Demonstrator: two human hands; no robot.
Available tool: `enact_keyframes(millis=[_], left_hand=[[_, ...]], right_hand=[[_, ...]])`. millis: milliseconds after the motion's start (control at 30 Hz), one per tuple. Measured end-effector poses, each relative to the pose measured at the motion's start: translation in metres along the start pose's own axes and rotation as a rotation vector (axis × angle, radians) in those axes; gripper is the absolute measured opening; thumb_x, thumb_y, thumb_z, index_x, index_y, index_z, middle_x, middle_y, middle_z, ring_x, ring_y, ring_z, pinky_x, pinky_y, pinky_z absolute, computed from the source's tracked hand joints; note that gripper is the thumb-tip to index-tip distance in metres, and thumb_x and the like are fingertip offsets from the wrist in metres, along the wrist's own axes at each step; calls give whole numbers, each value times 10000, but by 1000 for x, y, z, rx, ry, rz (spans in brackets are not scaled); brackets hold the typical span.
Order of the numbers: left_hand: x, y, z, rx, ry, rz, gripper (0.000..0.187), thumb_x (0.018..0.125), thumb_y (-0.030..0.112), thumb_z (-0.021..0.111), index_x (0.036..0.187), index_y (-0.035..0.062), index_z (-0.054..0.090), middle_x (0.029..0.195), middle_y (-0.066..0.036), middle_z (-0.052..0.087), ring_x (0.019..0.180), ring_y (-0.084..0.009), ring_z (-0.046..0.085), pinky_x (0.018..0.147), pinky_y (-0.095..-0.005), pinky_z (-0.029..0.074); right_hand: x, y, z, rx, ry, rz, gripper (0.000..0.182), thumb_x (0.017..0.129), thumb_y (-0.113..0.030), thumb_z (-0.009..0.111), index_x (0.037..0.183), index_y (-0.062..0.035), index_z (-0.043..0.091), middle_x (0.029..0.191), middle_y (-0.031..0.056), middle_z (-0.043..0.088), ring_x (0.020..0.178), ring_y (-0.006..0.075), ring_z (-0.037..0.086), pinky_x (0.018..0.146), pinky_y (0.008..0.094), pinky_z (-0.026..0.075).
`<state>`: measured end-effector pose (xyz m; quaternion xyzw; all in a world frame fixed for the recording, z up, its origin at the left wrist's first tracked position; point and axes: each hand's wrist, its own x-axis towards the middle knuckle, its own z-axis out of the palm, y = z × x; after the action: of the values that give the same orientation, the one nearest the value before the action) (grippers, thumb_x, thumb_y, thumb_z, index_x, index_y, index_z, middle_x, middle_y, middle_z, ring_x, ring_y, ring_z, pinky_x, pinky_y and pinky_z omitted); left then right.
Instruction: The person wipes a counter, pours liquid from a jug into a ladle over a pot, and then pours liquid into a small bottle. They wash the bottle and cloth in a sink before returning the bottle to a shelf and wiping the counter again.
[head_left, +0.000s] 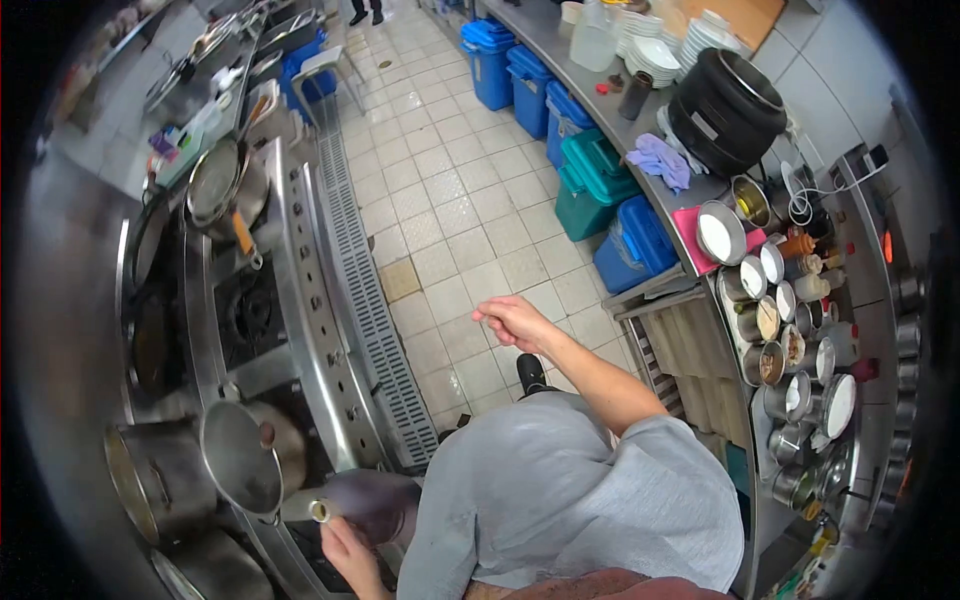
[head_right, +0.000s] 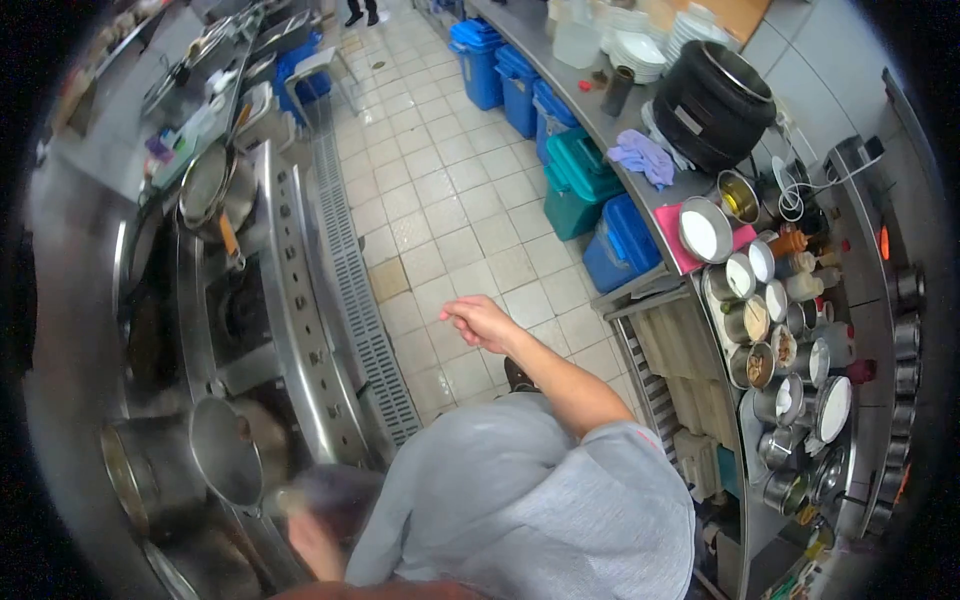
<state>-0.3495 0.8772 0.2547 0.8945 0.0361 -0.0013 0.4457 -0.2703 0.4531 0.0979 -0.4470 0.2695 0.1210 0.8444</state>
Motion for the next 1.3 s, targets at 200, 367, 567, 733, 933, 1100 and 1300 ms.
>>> enact_keyframes(millis=[200,367,567,733,933,1100,1300], left_hand=[[47,40,53,-160,23,-10,321,1070,293,423,827,85,441,596,60,384,488,-35,342,433,-224,264],[90,92,99,-55,80,130,313,1070,293,426,844,80,469,616,61,394,507,-29,345,442,-221,264],[165,89,149,-119,-87,56,317,1059,277,459,838,54,506,649,55,415,575,-49,367,506,-237,308],[235,99,191,68,-213,147,288,1037,237,495,1003,-29,598,739,-41,557,699,-111,462,620,-302,417],[318,135,231,-5,-434,242,259,1023,233,523,970,-12,586,704,-40,547,665,-114,456,598,-308,419],[373,174,269,-203,-514,267,153,912,92,689,848,19,571,663,67,460,621,-21,384,531,-206,320],[426,217,318,-323,-557,282,278,888,100,729,741,58,497,649,77,438,597,-17,367,514,-205,304]], right_hand=[[-26,-37,-121,137,162,-80,193,982,-218,572,976,-39,642,594,-57,426,436,55,363,387,220,262],[-7,-66,-142,165,184,-88,178,982,-208,575,973,-43,640,595,-60,430,436,55,367,387,219,264],[44,-87,-113,-33,169,-107,174,942,-202,652,1032,-53,644,680,-37,514,480,57,470,410,220,335],[62,-141,-110,-131,326,-178,229,945,-208,642,1108,-48,625,792,-17,573,574,68,543,461,211,415],[68,-198,-110,-193,498,-313,270,945,-201,635,1161,-44,592,936,0,599,716,81,590,534,233,482],[85,-210,-121,-356,671,-416,316,936,-221,635,1169,-12,595,947,36,606,748,111,608,550,264,514],[98,-253,-158,-653,917,-495,325,884,-175,656,1152,5,616,1021,120,643,738,168,634,633,322,534]])
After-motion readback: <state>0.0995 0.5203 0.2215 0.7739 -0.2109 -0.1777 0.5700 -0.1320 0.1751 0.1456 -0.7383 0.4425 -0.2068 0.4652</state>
